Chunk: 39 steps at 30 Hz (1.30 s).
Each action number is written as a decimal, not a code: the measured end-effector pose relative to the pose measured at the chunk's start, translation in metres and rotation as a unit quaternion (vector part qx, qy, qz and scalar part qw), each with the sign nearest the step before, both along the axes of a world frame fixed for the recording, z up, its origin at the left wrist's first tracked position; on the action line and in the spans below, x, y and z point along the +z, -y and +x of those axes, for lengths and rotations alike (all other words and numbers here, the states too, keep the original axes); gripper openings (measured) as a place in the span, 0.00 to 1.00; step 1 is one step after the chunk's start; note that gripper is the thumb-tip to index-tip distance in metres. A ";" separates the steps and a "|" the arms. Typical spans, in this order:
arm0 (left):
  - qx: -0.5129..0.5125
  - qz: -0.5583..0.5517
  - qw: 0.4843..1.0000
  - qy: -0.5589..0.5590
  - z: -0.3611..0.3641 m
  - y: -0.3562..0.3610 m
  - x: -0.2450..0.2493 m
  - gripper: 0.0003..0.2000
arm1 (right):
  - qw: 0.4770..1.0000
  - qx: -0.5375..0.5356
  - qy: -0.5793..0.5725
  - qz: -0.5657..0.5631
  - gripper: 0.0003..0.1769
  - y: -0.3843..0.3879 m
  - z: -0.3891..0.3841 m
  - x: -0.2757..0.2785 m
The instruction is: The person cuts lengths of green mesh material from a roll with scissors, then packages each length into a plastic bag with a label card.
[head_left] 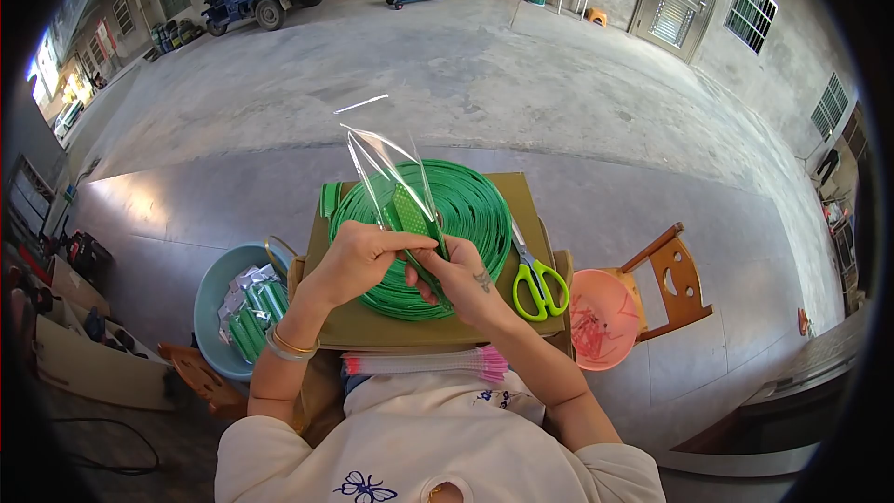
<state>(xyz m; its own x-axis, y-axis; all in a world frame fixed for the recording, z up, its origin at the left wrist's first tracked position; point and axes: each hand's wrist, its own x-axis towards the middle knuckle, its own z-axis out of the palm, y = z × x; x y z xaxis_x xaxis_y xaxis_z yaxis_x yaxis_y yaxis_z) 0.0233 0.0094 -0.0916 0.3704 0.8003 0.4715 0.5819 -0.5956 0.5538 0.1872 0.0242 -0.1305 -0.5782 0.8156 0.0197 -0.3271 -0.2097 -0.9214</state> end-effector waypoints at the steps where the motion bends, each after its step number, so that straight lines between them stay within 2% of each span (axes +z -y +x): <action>1: 0.003 -0.002 1.000 0.021 0.001 0.001 0.001 0.17 | 1.000 0.000 0.000 -0.018 0.11 -0.001 0.000 0.000; 3: 0.010 -0.003 0.999 0.052 0.002 0.002 0.003 0.18 | 0.999 0.001 0.002 -0.055 0.11 -0.005 0.002 0.000; 6: 0.028 -0.015 0.997 0.072 0.004 0.005 0.003 0.20 | 0.997 0.067 -0.017 -0.037 0.13 -0.007 0.008 0.004; 9: 0.052 -0.026 0.994 0.097 0.004 0.002 0.001 0.20 | 0.976 0.138 -0.033 -0.165 0.14 0.000 0.014 0.018; 11: 0.077 0.001 0.986 0.147 0.000 -0.006 -0.006 0.21 | 0.955 0.222 -0.058 -0.186 0.14 -0.005 0.021 0.008; 12: 0.072 -0.033 0.993 0.083 -0.002 -0.003 0.000 0.21 | 0.942 0.263 -0.070 -0.196 0.14 -0.008 0.023 0.002; 15: -0.038 -0.096 0.989 0.105 0.003 0.003 -0.011 0.21 | 0.906 0.293 -0.165 -0.256 0.16 -0.019 0.025 -0.007; 16: -0.022 -0.137 0.983 0.122 0.005 0.006 -0.008 0.21 | 0.912 0.276 -0.162 -0.257 0.17 -0.018 0.024 -0.008; 19: 0.040 -0.111 0.983 0.144 -0.001 -0.001 -0.021 0.20 | 0.937 0.219 -0.128 -0.240 0.19 -0.017 0.020 -0.007; 22: 0.043 -0.168 0.977 0.120 0.002 0.001 -0.023 0.20 | 0.960 0.168 -0.071 -0.212 0.19 -0.014 0.020 -0.011; 25: 0.044 -0.147 0.984 0.088 0.009 0.006 -0.036 0.19 | 0.964 0.138 -0.056 -0.219 0.18 -0.017 0.022 -0.023; 27: 0.060 -0.177 0.974 0.130 0.009 0.003 -0.053 0.19 | 0.968 0.104 -0.029 -0.226 0.18 -0.017 0.020 -0.030; 29: 0.066 -0.200 0.965 0.155 0.007 -0.004 -0.077 0.19 | 0.993 -0.001 0.030 -0.113 0.18 -0.014 0.015 -0.044; 32: 0.075 -0.218 0.941 0.246 0.007 -0.012 -0.102 0.19 | 0.985 -0.128 0.091 0.069 0.19 -0.006 0.011 -0.060; 33: 0.067 -0.238 0.932 0.264 0.007 -0.012 -0.106 0.19 | 0.972 -0.164 0.105 0.130 0.19 -0.003 0.010 -0.060; 34: 0.058 -0.257 0.923 0.282 0.006 -0.012 -0.109 0.19 | 0.948 -0.164 0.186 0.201 0.19 -0.002 0.012 -0.057; 36: 0.052 -0.274 0.911 0.304 0.004 -0.010 -0.111 0.19 | 0.866 -0.154 0.336 0.338 0.18 -0.001 0.016 -0.046; 39: 0.049 -0.268 0.906 0.323 0.003 -0.009 -0.114 0.19 | 0.824 -0.193 0.343 0.407 0.15 -0.002 0.013 -0.059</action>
<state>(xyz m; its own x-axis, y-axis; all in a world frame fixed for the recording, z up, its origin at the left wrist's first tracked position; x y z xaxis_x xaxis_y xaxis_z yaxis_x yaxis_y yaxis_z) 0.0267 0.0186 -0.2055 0.0698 0.9927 0.0984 0.0690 -0.1032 0.9923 0.1997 0.0258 -0.1899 -0.3805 0.8199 0.4278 0.4320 0.5666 -0.7016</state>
